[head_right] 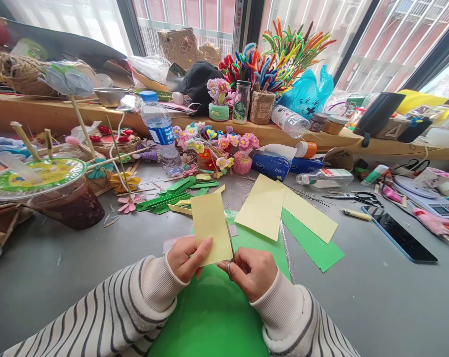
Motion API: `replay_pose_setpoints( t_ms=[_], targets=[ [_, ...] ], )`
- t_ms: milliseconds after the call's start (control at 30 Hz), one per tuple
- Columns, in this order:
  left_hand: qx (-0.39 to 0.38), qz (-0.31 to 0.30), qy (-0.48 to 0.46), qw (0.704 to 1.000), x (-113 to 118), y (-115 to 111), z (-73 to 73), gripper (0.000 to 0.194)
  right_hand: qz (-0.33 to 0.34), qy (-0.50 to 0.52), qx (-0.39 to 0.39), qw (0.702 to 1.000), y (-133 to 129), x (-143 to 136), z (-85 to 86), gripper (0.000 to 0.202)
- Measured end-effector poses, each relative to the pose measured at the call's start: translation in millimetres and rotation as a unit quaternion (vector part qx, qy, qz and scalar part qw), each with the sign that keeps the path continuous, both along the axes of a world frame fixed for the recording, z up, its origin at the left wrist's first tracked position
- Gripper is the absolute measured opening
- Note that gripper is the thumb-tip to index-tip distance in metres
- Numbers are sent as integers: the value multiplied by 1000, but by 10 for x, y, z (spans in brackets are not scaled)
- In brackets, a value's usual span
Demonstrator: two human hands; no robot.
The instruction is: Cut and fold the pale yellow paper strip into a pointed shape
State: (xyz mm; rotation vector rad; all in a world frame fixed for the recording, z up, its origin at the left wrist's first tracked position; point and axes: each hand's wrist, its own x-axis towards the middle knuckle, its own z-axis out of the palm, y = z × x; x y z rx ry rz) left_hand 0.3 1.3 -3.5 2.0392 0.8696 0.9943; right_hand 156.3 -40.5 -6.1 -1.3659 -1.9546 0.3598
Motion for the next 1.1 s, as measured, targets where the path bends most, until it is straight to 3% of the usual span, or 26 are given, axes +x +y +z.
replay_pose_setpoints(
  t_ms=[267,600,900,1100],
  targets=[
    [-13,2,12,1000,-8,-20,46,45,-4,8,-26,1000,5,4,-39,35],
    [28,0,-7,1000,17,14,-28,47,7,7,-51,999,7,-17,6,37],
    [29,-6,-3,1000,1,19,-18,45,39,-11,-70,997,25,42,-29,33],
    [33,-7,0,999,4,19,-25,46,27,10,-74,997,23,14,-42,36]
  ],
)
